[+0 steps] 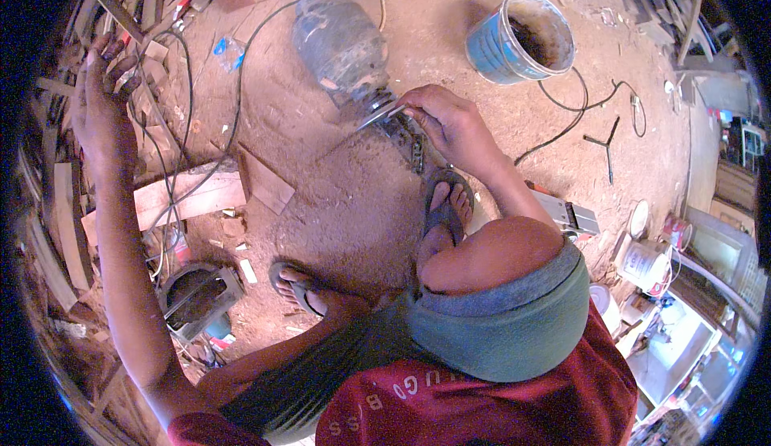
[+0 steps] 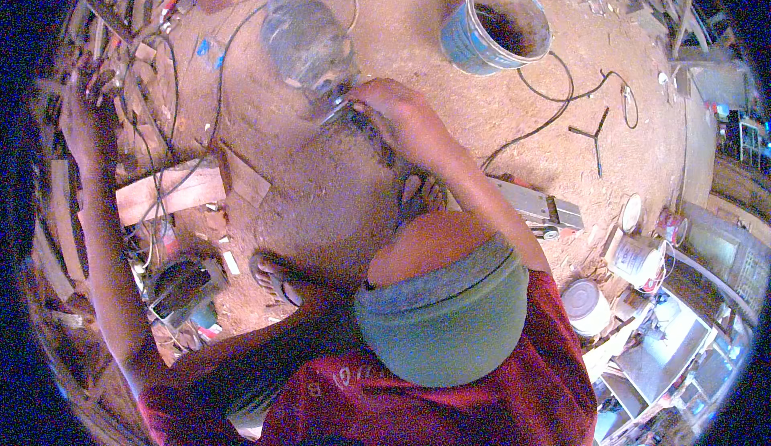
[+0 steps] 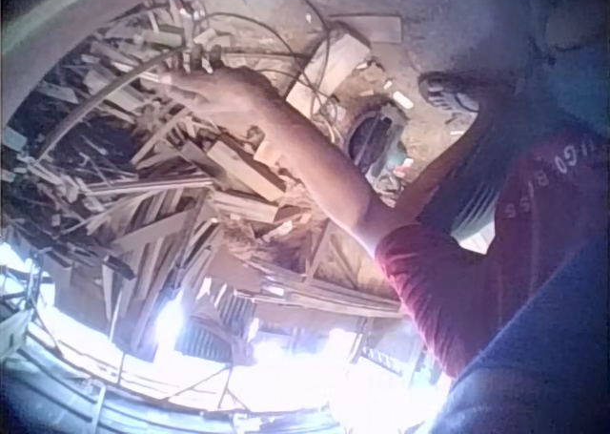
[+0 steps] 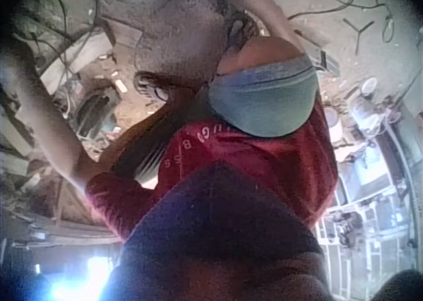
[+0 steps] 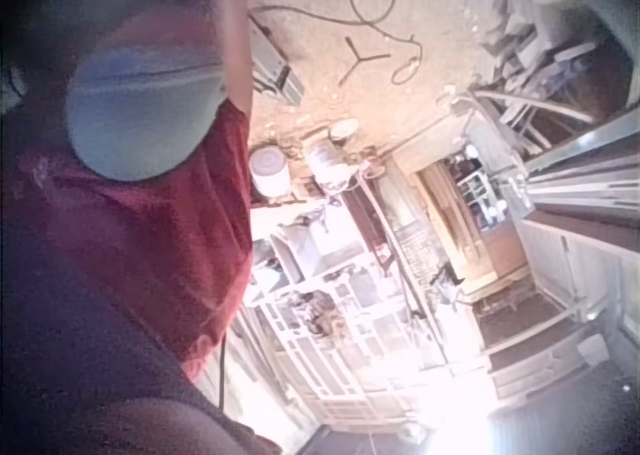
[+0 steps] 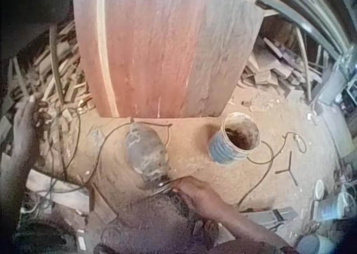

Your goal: The person cleans small metal blades in a bucket of liquid and then positions them onto a cylindrical cutter head.

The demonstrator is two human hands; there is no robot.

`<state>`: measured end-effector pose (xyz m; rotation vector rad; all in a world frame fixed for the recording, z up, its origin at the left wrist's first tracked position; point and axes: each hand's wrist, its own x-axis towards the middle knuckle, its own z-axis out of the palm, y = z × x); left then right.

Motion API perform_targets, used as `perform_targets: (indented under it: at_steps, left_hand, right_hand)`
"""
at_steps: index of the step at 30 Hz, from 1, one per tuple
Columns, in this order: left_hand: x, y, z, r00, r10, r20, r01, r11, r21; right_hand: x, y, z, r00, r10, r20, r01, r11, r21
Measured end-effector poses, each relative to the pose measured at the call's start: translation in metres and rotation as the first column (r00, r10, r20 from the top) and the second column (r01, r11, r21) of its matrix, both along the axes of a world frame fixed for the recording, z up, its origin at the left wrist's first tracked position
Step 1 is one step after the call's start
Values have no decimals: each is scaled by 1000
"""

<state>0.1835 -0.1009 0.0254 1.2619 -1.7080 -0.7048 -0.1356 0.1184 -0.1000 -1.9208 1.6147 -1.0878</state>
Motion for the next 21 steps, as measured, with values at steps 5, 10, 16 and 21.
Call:
perform_targets:
  at_steps: [5,10,16,21]
  left_hand:
    - [-10,3,-4,999,-21,-49,22,1000,20]
    - [-33,23,-8,998,-64,-9,64,998,-25]
    - [-88,101,-43,953,-272,-131,278,960,28]
    - [-140,206,-144,749,-574,-332,661,615,430]
  right_hand:
    - [1,-1,-4,999,27,-27,-28,998,-50]
    - [-1,0,-2,1000,-9,-15,8,999,-50]
    - [-13,24,-6,889,-353,292,341,935,93]
    - [-15,53,-45,447,-496,744,436,847,304]
